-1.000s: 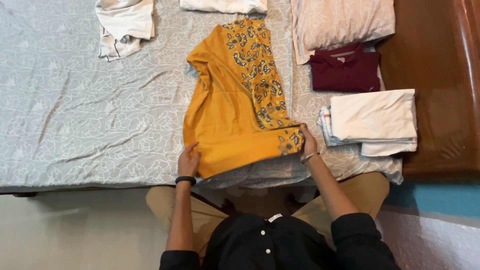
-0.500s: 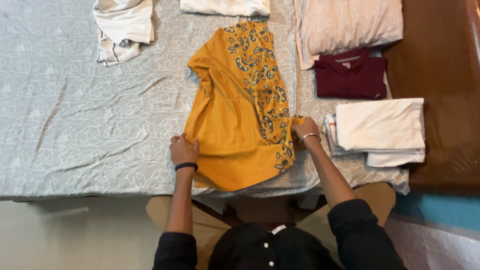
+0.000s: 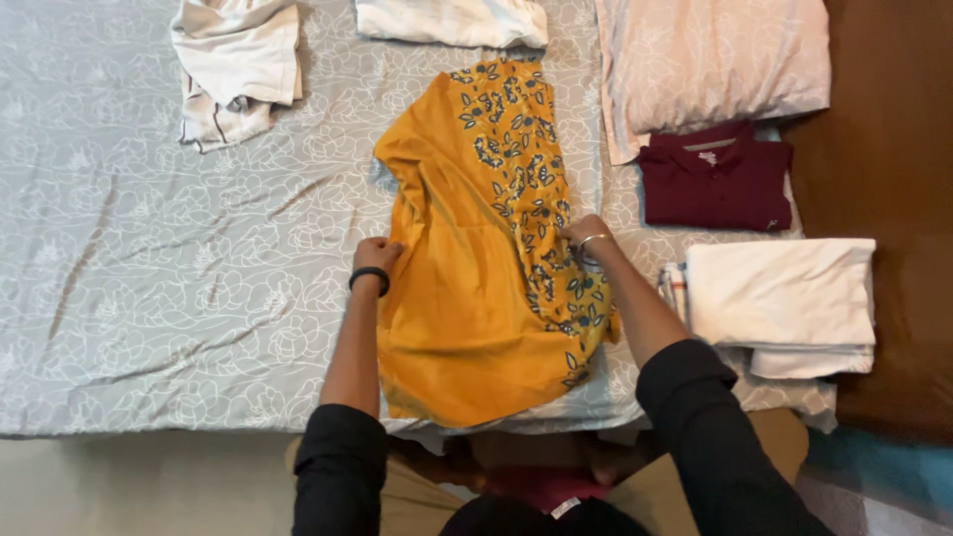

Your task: The person folds a yellow garment by hand on a bed, smoothing and turning the fabric into a small rectangle.

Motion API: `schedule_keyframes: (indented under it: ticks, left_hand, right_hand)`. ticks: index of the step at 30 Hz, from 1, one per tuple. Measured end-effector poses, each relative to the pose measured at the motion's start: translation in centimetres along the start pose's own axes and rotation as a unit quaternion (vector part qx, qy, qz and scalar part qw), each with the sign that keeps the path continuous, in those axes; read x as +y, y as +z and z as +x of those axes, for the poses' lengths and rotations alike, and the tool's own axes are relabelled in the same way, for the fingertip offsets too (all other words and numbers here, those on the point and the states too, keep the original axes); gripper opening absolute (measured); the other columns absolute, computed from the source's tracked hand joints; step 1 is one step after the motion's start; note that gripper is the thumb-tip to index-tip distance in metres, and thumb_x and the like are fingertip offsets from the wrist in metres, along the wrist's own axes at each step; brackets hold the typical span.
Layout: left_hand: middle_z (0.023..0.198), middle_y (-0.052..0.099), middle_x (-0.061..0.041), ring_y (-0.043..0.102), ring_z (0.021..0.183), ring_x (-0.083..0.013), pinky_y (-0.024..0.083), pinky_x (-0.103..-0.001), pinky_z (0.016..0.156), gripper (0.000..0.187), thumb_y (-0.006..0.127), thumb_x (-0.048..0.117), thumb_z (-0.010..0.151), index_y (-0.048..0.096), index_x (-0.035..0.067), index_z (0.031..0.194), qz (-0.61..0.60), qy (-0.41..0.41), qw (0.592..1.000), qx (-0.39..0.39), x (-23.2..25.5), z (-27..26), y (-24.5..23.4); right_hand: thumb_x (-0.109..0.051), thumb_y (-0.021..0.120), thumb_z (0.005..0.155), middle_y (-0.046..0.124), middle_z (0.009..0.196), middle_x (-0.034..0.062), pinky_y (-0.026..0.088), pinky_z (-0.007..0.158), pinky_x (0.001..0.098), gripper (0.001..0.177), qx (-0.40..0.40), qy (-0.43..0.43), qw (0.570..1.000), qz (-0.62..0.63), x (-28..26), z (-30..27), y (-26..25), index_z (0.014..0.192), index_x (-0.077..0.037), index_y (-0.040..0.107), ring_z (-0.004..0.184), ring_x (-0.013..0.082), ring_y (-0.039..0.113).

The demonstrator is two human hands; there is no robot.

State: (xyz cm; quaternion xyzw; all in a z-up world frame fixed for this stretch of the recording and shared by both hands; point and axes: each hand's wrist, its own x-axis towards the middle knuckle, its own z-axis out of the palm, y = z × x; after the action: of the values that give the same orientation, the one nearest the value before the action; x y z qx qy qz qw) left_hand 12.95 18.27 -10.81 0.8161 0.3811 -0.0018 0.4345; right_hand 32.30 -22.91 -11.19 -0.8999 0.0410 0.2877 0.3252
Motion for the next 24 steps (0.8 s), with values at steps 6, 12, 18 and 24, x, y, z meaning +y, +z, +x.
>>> schedule_keyframes:
  ticks: [6, 12, 18, 24]
  left_hand:
    - [0.091, 0.079, -0.013, 0.076, 0.085, -0.0271, 0.058, -0.038, 0.082, 0.021, 0.068, 0.025, 0.09, 0.084, 0.012, 0.095, -0.053, 0.07, 0.979, 0.185, 0.5, 6.3, -5.3]
    - [0.133, 0.066, -0.019, 0.069, 0.109, -0.0338, 0.054, -0.04, 0.092, 0.061, 0.073, 0.025, 0.084, 0.057, 0.002, 0.137, -0.13, 0.174, 0.941, 0.261, 1.0, 7.1, -6.0]
    - [0.158, 0.045, -0.025, 0.038, 0.148, -0.0488, 0.03, -0.055, 0.124, 0.069, 0.072, 0.031, 0.094, 0.048, 0.002, 0.152, 0.113, 0.441, 0.869, 0.195, 1.0, -6.3, 2.4]
    - [0.165, 0.028, -0.013, 0.02, 0.151, -0.0418, 0.015, -0.069, 0.117, 0.073, 0.064, 0.049, 0.09, 0.043, 0.022, 0.154, 0.283, 0.332, 0.899, 0.026, 2.9, -18.4, 7.8]
  right_hand:
    - [-0.008, 0.061, 0.093, 0.066, 0.077, 0.0143, 0.046, 0.047, 0.0332, 0.009, 0.103, 0.051, 0.88, 0.46, -2.0, 3.5, -4.3, 0.089, 0.0, 0.06, 0.056, 0.0206, 0.064]
    - [-0.017, 0.064, 0.09, 0.065, 0.121, 0.0231, 0.054, 0.075, 0.0405, 0.067, 0.225, -0.159, 0.912, 0.302, -3.9, -1.1, -3.2, 0.148, -0.001, 0.035, 0.089, 0.0312, 0.069]
    - [-0.029, 0.065, 0.095, 0.039, 0.16, 0.0257, 0.024, 0.125, 0.049, 0.068, 0.223, -0.26, 0.93, -0.131, -3.0, -10.1, 4.5, 0.151, 0.003, 0.041, 0.149, 0.0421, 0.033]
    - [-0.042, 0.055, 0.099, 0.032, 0.163, 0.0203, 0.021, 0.123, 0.0573, 0.064, 0.155, -0.316, 0.9, -0.259, -1.6, -15.4, 10.0, 0.152, -0.007, 0.042, 0.153, 0.0393, 0.026]
